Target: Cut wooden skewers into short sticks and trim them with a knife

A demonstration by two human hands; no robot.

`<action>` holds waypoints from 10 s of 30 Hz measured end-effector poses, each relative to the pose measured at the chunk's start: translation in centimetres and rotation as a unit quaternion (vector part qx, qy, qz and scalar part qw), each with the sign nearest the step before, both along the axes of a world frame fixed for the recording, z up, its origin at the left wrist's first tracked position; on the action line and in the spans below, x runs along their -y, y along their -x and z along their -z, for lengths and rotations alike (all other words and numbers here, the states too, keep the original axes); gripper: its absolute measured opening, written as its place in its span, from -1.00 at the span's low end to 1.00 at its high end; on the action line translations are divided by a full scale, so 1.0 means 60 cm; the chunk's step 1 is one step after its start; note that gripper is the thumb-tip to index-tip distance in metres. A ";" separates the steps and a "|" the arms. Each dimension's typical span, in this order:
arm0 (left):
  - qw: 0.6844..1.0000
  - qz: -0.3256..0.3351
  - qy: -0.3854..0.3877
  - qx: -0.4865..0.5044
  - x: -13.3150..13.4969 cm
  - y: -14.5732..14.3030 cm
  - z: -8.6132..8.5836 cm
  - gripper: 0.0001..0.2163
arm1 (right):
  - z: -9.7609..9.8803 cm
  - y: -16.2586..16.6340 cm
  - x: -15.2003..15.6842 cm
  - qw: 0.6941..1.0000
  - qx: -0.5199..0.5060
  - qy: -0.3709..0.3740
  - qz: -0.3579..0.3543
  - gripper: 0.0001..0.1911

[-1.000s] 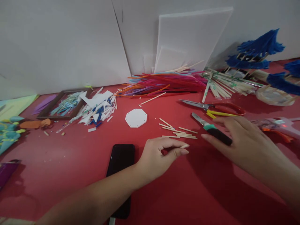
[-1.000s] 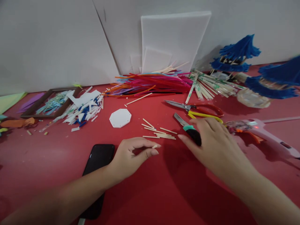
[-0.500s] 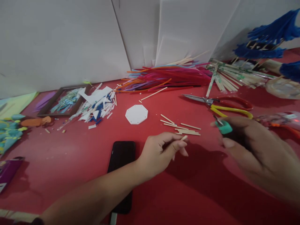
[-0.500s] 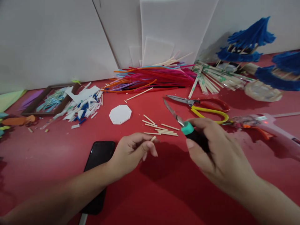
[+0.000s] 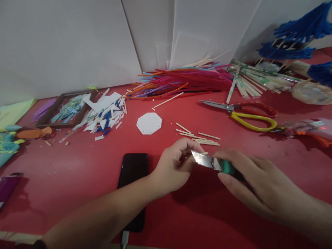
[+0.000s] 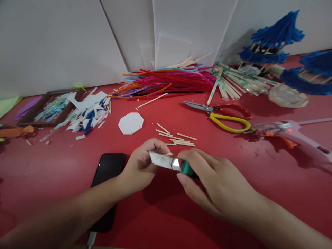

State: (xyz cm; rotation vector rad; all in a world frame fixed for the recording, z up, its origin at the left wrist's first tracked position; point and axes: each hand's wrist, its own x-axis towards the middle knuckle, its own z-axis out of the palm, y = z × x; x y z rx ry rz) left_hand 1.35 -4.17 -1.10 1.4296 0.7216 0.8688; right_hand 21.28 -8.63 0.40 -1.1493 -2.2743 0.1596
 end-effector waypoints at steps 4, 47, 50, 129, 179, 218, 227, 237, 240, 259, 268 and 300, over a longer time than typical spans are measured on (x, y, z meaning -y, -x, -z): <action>1.000 0.014 0.003 0.009 0.000 0.001 -0.004 -0.91 | 0.003 0.004 -0.001 1.000 0.007 -0.018 -0.005 -0.73; 0.999 0.014 0.046 -0.003 -0.002 0.002 -0.008 -0.92 | -0.001 0.004 -0.001 0.999 -0.023 0.026 -0.025 -0.76; 0.999 0.008 0.031 -0.007 -0.002 0.002 -0.006 -0.95 | 0.000 0.003 0.000 0.999 -0.022 0.017 -0.027 -0.77; 0.990 0.077 -0.114 -0.042 0.009 0.007 -0.003 -0.82 | 0.005 0.020 -0.003 0.999 -0.019 -0.027 0.014 -0.57; 0.987 0.052 -0.153 -0.020 0.002 0.009 -0.006 -0.91 | -0.003 0.020 -0.008 0.996 0.036 -0.070 0.039 -0.43; 0.978 0.065 -0.199 -0.013 -0.005 0.011 -0.002 -0.90 | -0.007 0.018 -0.012 0.998 -0.011 -0.060 -0.013 -0.54; 0.975 0.063 -0.214 0.001 -0.006 0.009 0.002 -0.87 | -0.008 0.020 -0.014 0.998 -0.016 -0.052 -0.009 -0.54; 0.979 0.065 -0.192 0.008 -0.004 0.009 0.003 -0.89 | -0.008 0.020 -0.014 0.998 -0.010 -0.062 -0.008 -0.53; 0.981 0.070 -0.182 0.005 -0.003 0.010 0.003 -0.88 | -0.006 0.018 -0.014 0.998 -0.011 -0.060 -0.006 -0.52; 0.986 0.109 -0.122 -0.032 0.011 0.010 -0.020 -0.75 | -0.009 -0.040 -0.022 0.979 -0.085 -0.028 0.184 -0.64; 0.989 0.071 -0.126 -0.010 0.005 0.009 -0.012 -0.84 | -0.011 0.014 -0.005 0.999 -0.038 0.003 -0.014 -0.65; 0.982 0.064 -0.177 -0.032 0.003 0.012 -0.008 -0.85 | -0.007 0.018 -0.003 0.999 -0.017 -0.017 -0.027 -0.64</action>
